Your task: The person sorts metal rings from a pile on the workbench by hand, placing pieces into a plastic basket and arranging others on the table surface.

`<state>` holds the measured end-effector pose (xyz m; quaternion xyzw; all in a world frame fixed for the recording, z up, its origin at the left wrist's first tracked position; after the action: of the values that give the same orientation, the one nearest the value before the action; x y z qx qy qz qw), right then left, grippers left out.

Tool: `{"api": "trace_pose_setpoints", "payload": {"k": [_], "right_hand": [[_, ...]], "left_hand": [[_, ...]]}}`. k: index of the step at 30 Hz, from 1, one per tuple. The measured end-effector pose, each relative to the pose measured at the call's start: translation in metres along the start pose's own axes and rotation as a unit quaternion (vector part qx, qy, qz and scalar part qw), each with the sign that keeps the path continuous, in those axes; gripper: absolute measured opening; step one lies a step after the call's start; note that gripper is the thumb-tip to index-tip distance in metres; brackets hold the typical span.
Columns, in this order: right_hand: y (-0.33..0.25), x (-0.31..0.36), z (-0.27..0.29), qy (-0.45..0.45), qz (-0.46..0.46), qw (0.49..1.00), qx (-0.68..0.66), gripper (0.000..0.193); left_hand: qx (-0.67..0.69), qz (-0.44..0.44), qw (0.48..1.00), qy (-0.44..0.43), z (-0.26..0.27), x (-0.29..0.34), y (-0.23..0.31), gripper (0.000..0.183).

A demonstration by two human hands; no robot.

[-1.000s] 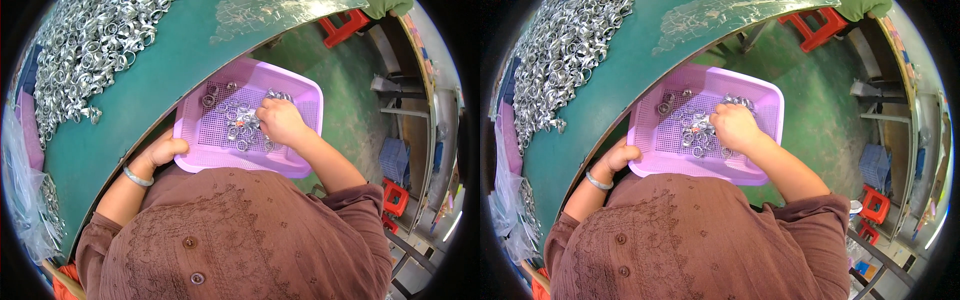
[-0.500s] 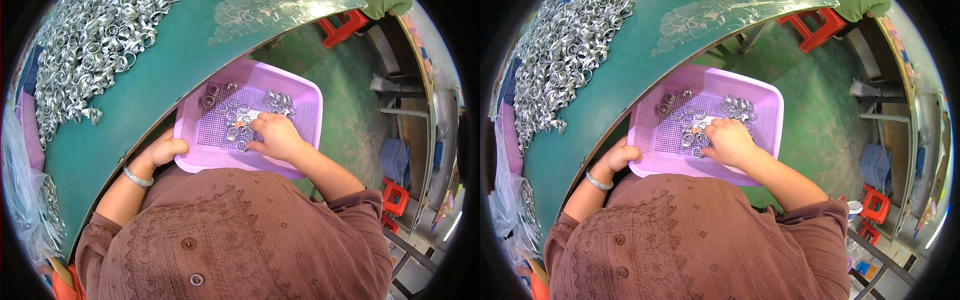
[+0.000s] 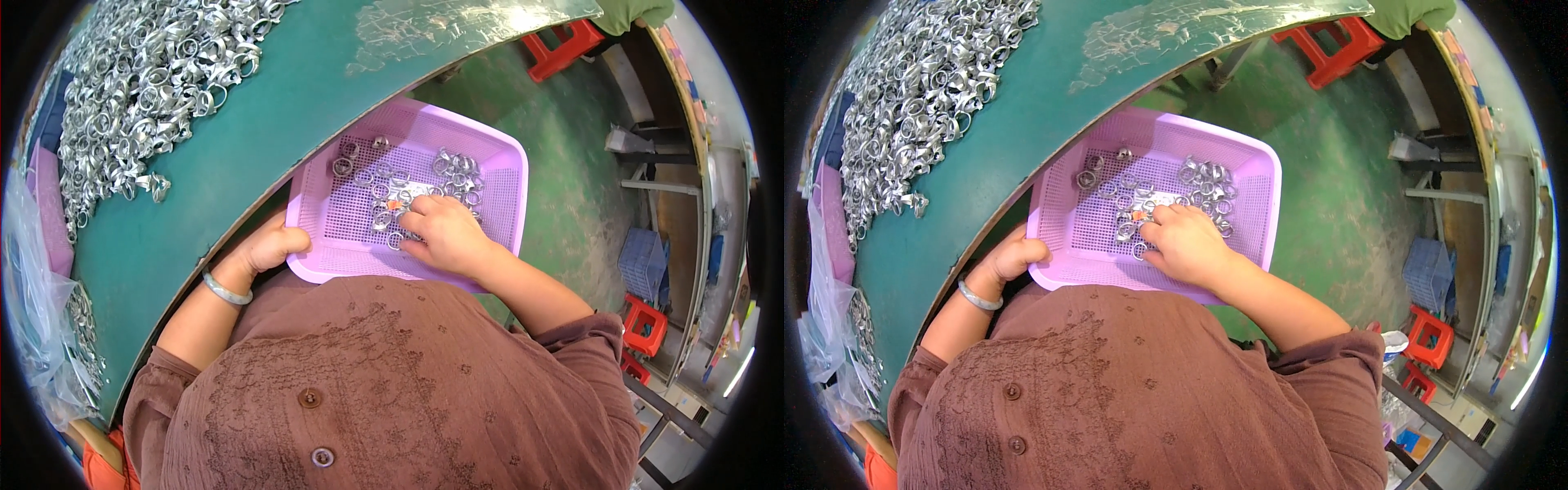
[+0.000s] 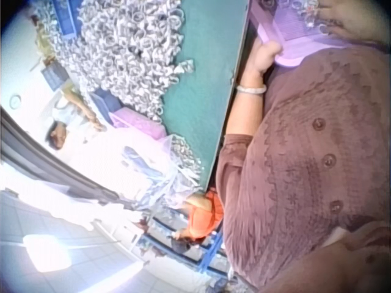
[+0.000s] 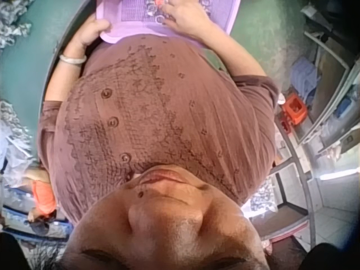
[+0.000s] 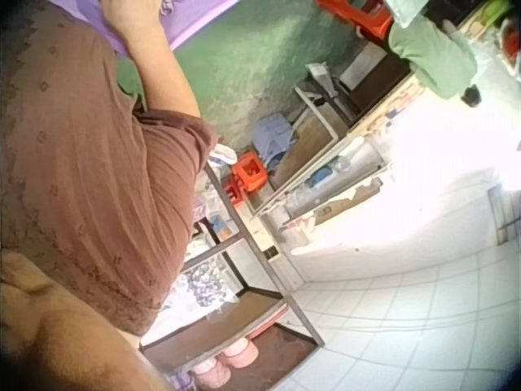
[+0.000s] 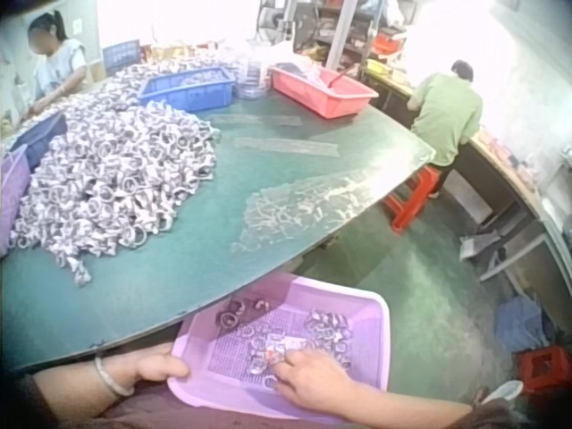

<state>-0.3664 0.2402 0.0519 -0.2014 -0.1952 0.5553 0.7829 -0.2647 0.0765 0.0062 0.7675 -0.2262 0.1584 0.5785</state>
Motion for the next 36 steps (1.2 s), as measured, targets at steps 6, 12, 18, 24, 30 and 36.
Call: {"api": "trace_pose_setpoints", "payload": {"k": [6, 12, 18, 24, 30, 36], "right_hand": [[0.012, -0.008, 0.011, -0.01, -0.051, 0.996, -0.066, 0.02], [0.021, -0.024, 0.017, 0.079, -0.06, 0.995, -0.012, 0.025], [0.028, -0.025, 0.013, 0.011, -0.101, 0.994, 0.039, 0.022], [0.011, -0.028, 0.019, 0.032, -0.078, 0.996, 0.012, 0.017], [-0.002, -0.024, 0.004, 0.039, -0.005, 0.999, -0.033, 0.015], [-0.003, -0.025, 0.003, 0.022, 0.02, 0.997, -0.068, 0.012]], "left_hand": [[0.002, -0.002, 1.0, -0.004, 0.0, 0.001, -0.002, 0.08], [-0.005, -0.009, 1.0, -0.011, 0.0, -0.001, -0.001, 0.081], [-0.022, -0.002, 1.0, -0.007, 0.002, 0.0, -0.003, 0.078], [-0.001, -0.01, 1.0, 0.002, 0.0, 0.0, 0.0, 0.076], [0.012, -0.009, 1.0, 0.001, -0.002, 0.0, 0.003, 0.076], [-0.004, -0.009, 1.0, 0.004, 0.001, 0.0, -0.001, 0.078]]}}
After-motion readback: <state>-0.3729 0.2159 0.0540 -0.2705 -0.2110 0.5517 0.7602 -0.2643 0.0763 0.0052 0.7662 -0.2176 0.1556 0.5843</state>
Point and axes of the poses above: each hand's wrist, its own x-axis away from the middle knuckle, its own z-axis out of the back of the hand, y = z × x, the point moved 7 cm from there along -x, towards the middle knuckle, and after that the axes turned 6 degrees about -x, right-handed, at the moved point
